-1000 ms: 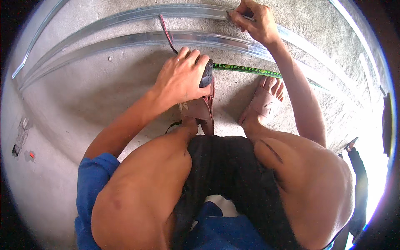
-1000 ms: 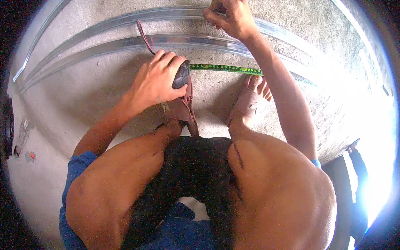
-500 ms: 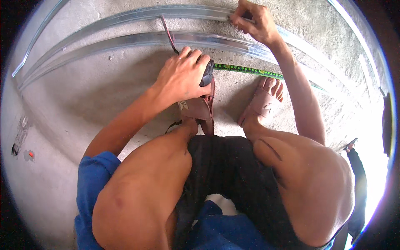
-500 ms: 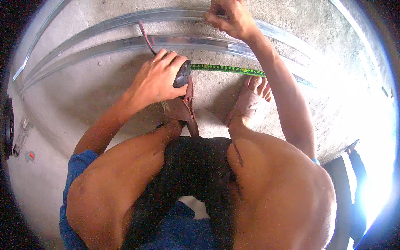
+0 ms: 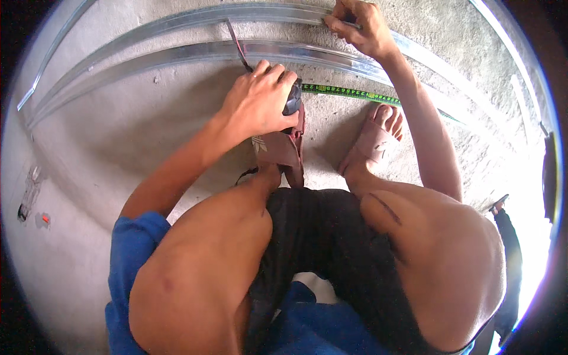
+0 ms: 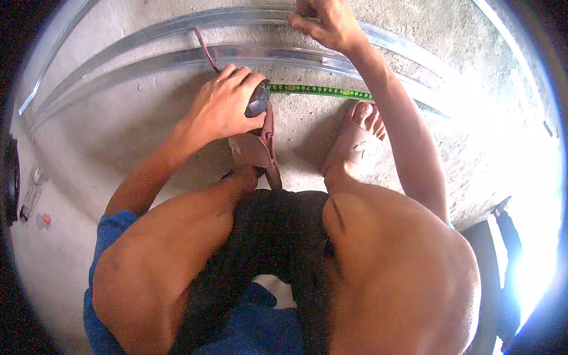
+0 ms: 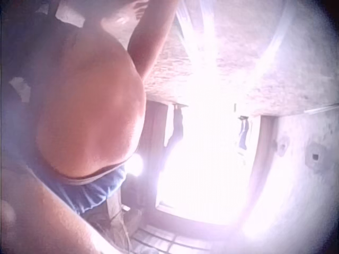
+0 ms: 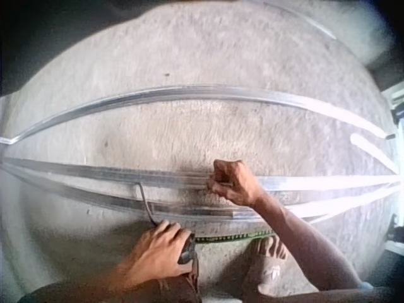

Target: The person measures metal strips with a tape measure, marks them, and uses snips to cut the metal pieces to length on a concrete floor.

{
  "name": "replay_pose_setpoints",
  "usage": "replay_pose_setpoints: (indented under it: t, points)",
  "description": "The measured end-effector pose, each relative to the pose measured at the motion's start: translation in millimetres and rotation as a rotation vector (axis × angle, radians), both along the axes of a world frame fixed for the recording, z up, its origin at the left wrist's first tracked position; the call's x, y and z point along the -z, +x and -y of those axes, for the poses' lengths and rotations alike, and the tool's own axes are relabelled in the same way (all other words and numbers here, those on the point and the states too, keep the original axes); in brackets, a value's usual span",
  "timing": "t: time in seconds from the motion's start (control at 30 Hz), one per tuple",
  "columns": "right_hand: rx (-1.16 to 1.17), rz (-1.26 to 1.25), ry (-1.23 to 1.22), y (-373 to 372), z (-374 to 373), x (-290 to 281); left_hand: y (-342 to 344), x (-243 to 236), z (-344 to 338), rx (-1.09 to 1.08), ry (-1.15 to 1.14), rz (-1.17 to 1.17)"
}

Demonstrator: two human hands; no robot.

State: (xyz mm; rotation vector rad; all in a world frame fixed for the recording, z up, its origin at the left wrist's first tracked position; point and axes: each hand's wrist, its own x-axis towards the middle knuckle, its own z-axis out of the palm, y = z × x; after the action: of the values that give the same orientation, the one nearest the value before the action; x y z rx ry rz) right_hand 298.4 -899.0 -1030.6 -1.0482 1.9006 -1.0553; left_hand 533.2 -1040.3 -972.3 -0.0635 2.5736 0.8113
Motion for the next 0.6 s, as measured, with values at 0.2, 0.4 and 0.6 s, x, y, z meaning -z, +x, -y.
replay_pose_setpoints:
  t: [0.2,0.4,0.6]
  points:
    - [-0.131,-0.062,0.019,-5.4,-1.7,5.1,-1.9,-3.8,0.6,0.023,-0.007,0.011]
    - [-0.036,-0.016,-0.127,-0.8,-1.8,9.6,-0.1,-0.2,0.1,0.006,-0.002,0.009]
    - [-0.152,-0.082,-0.026,-0.4,-3.0,7.0,1.6,0.0,0.4,0.005,0.004,0.008]
